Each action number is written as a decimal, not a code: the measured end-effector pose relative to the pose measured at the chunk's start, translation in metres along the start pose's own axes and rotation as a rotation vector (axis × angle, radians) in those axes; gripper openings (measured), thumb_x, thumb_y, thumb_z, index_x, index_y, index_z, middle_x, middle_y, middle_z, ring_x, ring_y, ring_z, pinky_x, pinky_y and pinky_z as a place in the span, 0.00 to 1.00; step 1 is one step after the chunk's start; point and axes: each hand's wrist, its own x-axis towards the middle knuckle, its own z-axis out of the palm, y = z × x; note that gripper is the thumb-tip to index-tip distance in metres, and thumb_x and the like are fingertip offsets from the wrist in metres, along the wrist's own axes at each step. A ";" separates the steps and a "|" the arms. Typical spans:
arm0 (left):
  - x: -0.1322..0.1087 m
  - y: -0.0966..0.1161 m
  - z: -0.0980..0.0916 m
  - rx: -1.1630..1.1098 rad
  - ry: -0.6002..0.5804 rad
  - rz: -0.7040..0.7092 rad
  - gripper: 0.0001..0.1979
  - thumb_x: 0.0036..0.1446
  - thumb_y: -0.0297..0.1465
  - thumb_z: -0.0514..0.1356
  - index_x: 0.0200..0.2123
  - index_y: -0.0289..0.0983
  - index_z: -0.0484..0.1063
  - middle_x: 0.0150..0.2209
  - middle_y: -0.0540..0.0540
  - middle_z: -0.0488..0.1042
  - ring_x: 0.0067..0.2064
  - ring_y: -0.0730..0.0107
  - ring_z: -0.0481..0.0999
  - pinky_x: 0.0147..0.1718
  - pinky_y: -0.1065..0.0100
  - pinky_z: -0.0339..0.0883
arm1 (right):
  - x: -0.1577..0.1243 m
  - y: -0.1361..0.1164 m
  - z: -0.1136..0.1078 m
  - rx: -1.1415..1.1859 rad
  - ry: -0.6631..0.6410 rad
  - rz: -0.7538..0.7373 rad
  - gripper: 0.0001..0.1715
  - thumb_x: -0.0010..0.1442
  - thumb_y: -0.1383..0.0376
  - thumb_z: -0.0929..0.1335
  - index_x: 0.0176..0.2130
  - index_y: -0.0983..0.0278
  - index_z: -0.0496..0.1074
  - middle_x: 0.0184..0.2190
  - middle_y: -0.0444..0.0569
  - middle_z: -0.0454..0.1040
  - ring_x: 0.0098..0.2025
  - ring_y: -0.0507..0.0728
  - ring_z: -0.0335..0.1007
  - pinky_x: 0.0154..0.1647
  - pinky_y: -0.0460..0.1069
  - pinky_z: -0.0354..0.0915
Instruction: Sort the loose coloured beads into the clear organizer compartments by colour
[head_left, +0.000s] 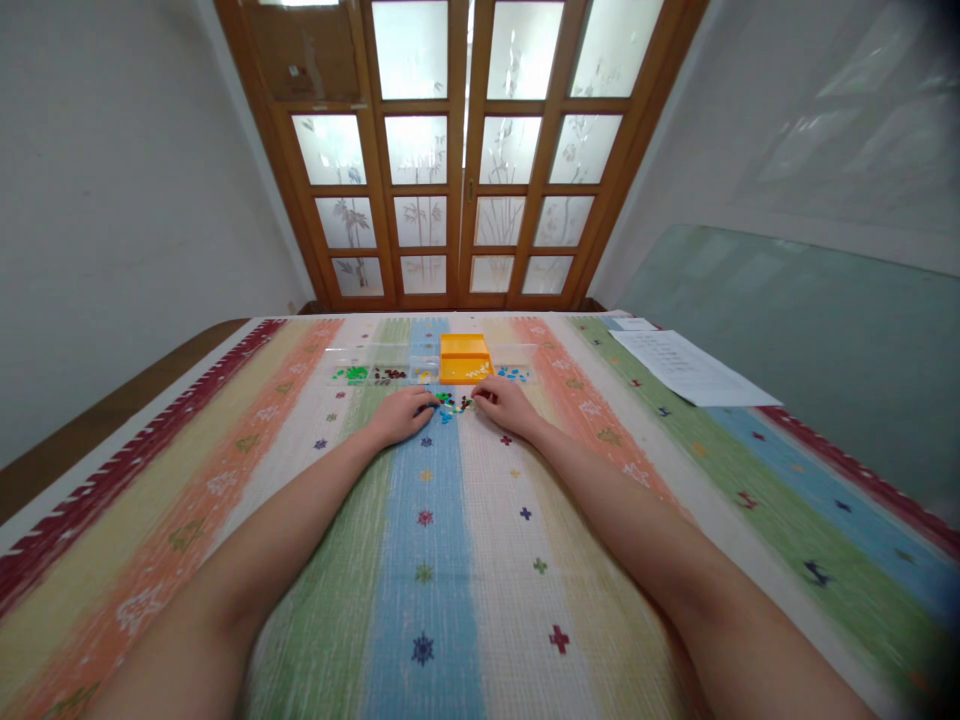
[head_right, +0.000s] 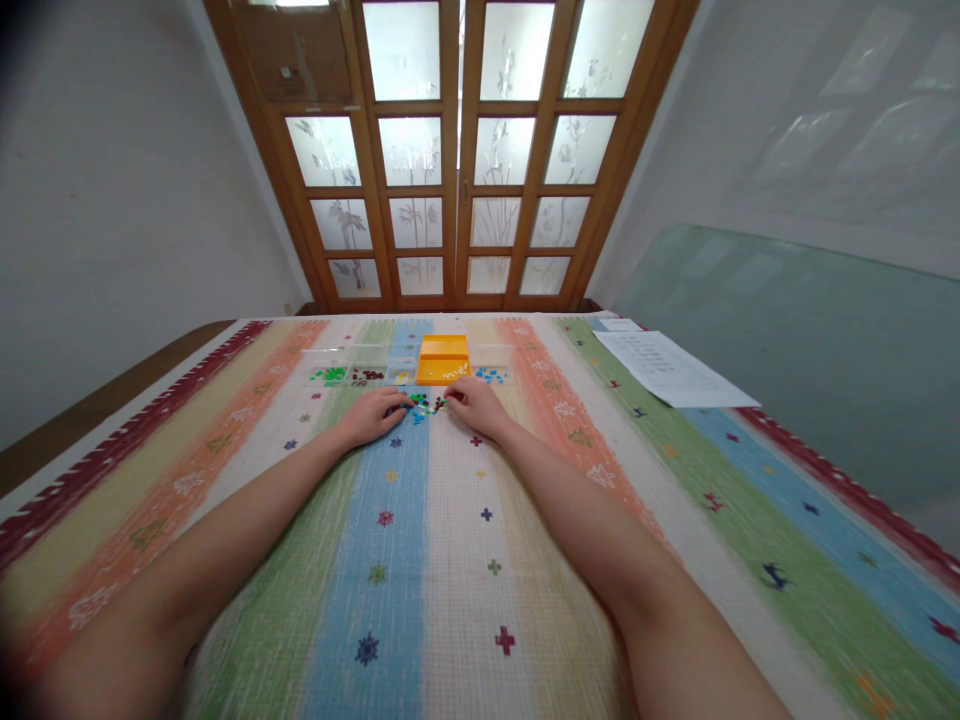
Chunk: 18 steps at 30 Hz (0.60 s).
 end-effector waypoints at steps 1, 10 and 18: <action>0.000 0.000 0.000 0.000 0.001 0.000 0.15 0.68 0.34 0.55 0.52 0.43 0.79 0.49 0.44 0.79 0.51 0.59 0.77 0.53 0.60 0.70 | -0.001 -0.003 0.001 -0.037 -0.036 -0.042 0.08 0.62 0.69 0.68 0.37 0.62 0.78 0.35 0.48 0.76 0.39 0.56 0.71 0.44 0.50 0.65; 0.001 -0.001 0.003 0.004 0.013 0.001 0.15 0.68 0.34 0.56 0.51 0.42 0.80 0.46 0.43 0.79 0.48 0.59 0.77 0.51 0.60 0.70 | -0.004 -0.014 0.011 -0.168 -0.184 -0.207 0.10 0.65 0.68 0.69 0.45 0.60 0.79 0.41 0.50 0.73 0.47 0.58 0.69 0.50 0.51 0.63; 0.000 -0.002 0.003 -0.003 0.015 0.003 0.15 0.68 0.34 0.56 0.51 0.43 0.80 0.47 0.43 0.79 0.48 0.59 0.77 0.51 0.60 0.70 | -0.003 -0.016 0.013 -0.243 -0.169 -0.198 0.07 0.66 0.67 0.69 0.43 0.60 0.78 0.41 0.50 0.73 0.47 0.59 0.68 0.49 0.51 0.62</action>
